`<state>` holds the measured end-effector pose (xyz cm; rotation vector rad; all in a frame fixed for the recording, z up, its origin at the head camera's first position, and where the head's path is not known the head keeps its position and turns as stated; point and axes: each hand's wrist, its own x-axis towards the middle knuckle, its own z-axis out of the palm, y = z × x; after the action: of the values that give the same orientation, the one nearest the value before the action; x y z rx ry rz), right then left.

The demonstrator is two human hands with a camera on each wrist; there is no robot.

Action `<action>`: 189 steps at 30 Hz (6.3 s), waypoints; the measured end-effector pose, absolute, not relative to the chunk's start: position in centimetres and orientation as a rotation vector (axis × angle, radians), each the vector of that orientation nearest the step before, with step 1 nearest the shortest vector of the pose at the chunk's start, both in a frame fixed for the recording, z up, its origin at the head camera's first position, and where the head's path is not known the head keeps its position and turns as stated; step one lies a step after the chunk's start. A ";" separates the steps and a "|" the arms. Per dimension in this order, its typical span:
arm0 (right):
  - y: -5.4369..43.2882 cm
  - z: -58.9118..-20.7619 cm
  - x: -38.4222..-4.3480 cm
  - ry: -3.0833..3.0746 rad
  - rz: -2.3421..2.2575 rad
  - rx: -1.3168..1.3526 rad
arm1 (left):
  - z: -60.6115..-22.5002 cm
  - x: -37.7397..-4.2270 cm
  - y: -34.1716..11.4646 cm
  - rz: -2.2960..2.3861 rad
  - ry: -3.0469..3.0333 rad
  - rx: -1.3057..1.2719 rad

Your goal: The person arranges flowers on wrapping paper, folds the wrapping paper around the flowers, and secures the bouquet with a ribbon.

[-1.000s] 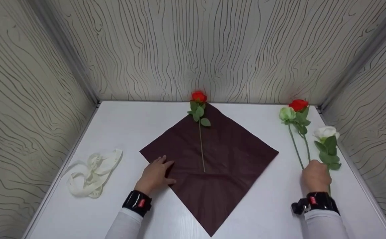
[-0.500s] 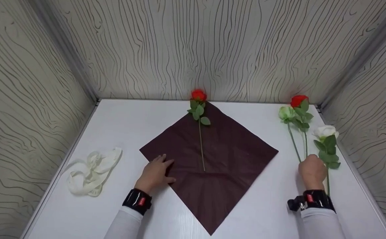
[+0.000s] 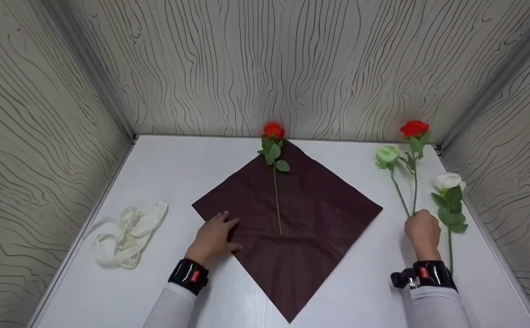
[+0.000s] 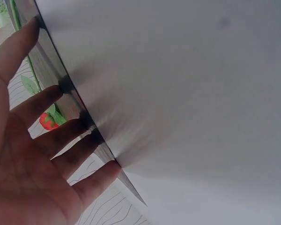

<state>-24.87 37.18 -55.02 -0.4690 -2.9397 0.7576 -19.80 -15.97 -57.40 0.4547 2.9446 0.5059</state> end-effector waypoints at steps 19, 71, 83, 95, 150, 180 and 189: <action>33.4 -54.3 -25.4 -2.820 0.916 -0.396 | -57.4 -20.1 -16.0 0.505 2.944 0.449; 13.4 -57.9 -26.5 -2.912 1.113 0.034 | -57.4 -19.7 -15.8 0.508 2.939 0.427; 13.1 -58.7 -26.4 -2.882 1.115 0.184 | -57.4 -19.6 -15.8 0.521 2.951 0.449; 13.5 -59.0 -26.6 -2.930 1.206 0.284 | -57.4 -19.9 -15.8 0.495 2.949 0.456; 36.9 -56.2 -23.2 -3.071 0.801 -0.430 | -57.3 -19.7 -15.7 0.486 2.928 0.439; 38.1 -56.7 -22.8 -3.024 0.734 -0.419 | -57.2 -19.6 -15.8 0.528 2.925 0.414; 37.3 -56.5 -23.1 -3.059 0.764 -0.352 | -57.4 -19.8 -15.9 0.513 2.922 0.420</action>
<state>-23.12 37.29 -56.46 -0.3515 -3.0592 0.7644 -19.81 -15.87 -57.44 0.4198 2.9221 0.5129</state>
